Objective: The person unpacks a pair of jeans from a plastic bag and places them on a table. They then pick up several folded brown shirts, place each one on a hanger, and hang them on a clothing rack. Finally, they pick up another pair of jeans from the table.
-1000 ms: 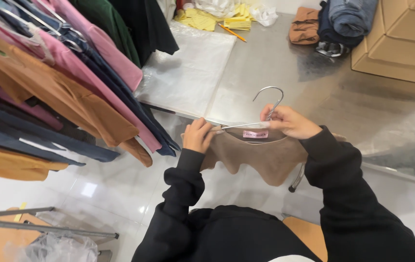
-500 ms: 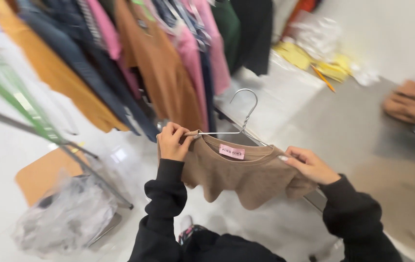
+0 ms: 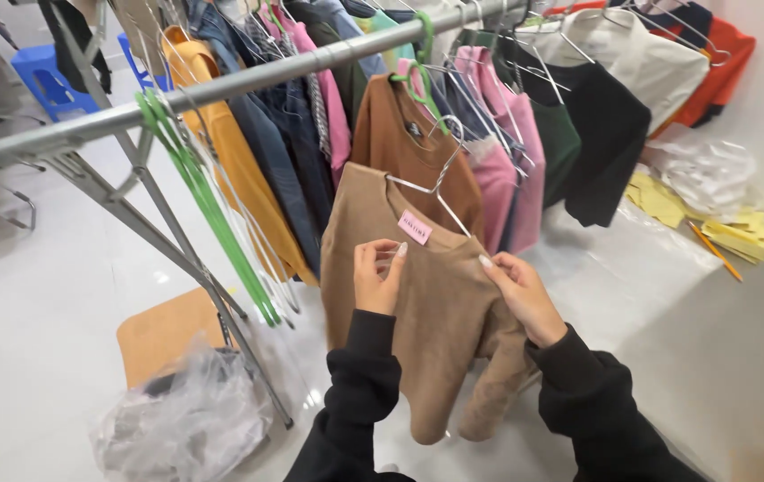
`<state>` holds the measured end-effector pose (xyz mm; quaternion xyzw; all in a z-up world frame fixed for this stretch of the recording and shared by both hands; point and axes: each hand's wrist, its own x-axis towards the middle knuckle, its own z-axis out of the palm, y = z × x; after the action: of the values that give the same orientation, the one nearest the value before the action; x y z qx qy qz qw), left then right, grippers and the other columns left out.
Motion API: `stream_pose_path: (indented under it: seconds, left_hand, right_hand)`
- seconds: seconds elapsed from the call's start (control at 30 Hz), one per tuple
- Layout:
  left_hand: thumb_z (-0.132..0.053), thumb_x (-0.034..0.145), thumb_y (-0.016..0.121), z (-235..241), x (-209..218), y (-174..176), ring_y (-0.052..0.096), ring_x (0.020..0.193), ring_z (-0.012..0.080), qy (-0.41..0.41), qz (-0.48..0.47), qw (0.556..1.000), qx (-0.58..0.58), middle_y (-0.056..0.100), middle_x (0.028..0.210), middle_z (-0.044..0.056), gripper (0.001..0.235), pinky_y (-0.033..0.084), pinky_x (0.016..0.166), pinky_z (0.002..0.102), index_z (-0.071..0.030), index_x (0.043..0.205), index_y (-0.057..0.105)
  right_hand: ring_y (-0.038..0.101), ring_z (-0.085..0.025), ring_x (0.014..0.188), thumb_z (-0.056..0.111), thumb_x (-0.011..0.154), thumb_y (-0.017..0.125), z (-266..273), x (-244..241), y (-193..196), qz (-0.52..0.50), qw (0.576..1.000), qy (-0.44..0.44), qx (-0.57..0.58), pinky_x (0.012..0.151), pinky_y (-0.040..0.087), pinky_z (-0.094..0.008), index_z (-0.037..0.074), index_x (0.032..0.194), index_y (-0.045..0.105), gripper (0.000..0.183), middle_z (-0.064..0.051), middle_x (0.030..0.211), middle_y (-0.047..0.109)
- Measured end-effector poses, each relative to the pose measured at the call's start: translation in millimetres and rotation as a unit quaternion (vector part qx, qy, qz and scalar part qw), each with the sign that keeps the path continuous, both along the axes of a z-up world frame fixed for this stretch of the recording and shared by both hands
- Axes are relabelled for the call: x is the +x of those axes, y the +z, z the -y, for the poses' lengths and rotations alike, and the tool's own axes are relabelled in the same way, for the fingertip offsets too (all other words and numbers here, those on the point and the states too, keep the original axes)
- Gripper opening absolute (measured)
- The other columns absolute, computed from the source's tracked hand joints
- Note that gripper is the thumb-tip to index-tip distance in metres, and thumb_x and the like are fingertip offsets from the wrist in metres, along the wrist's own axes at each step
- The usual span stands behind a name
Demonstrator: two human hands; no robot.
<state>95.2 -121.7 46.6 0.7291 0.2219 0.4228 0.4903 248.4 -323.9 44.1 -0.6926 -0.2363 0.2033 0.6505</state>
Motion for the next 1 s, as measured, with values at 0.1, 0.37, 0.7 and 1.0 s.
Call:
stream_pose_path:
  seconds: [0.1, 0.37, 0.7, 1.0]
  left_hand:
    - [-0.035, 0.097, 0.071, -26.2, 2.9, 12.8, 0.068, 0.101, 0.0219, -0.024, 0.021, 0.999, -0.036, 0.056, 0.108, 0.001, 0.022, 0.056, 0.086, 0.035, -0.016, 0.106, 0.066]
    - [-0.037, 0.101, 0.066, -88.4, 21.1, 31.4, 0.068, 0.103, 0.0251, -0.042, 0.057, 0.996, -0.052, 0.060, 0.106, 0.002, 0.022, 0.057, 0.086, 0.038, -0.016, 0.107, 0.065]
    - [-0.036, 0.103, 0.064, -117.4, 41.8, 20.0, 0.068, 0.101, 0.0244, -0.074, 0.072, 0.992, -0.065, 0.059, 0.105, 0.004, 0.024, 0.056, 0.086, 0.038, -0.013, 0.107, 0.066]
    - [-0.039, 0.102, 0.063, -83.3, 47.5, 19.6, 0.069, 0.102, 0.0230, -0.067, 0.057, 0.992, -0.092, 0.060, 0.105, 0.001, 0.023, 0.055, 0.086, 0.036, -0.016, 0.105, 0.067]
  right_hand:
    - [0.067, -0.014, 0.068, 0.021, 0.103, 0.063, -43.3, 11.1, 5.6, 0.051, 0.998, -0.023, 0.040, 0.069, 0.056, -0.029, 0.005, 0.092, 0.070, 0.021, -0.006, 0.076, 0.071]
    - [0.059, -0.008, 0.068, 0.021, 0.106, 0.061, -138.7, 40.6, 52.8, 0.185, 0.976, -0.082, 0.075, 0.065, 0.050, -0.024, 0.010, 0.094, 0.070, 0.018, 0.000, 0.072, 0.065]
    - [0.059, -0.017, 0.066, 0.029, 0.100, 0.067, -171.0, 60.6, 72.9, 0.304, 0.938, -0.133, -0.102, 0.065, 0.048, -0.034, 0.017, 0.097, 0.072, 0.013, -0.002, 0.070, 0.066]
    - [0.069, -0.021, 0.082, 0.019, 0.099, 0.074, -95.7, 36.7, 91.7, 0.366, 0.917, -0.155, -0.026, 0.069, 0.055, -0.030, 0.012, 0.114, 0.069, 0.017, -0.008, 0.093, 0.065]
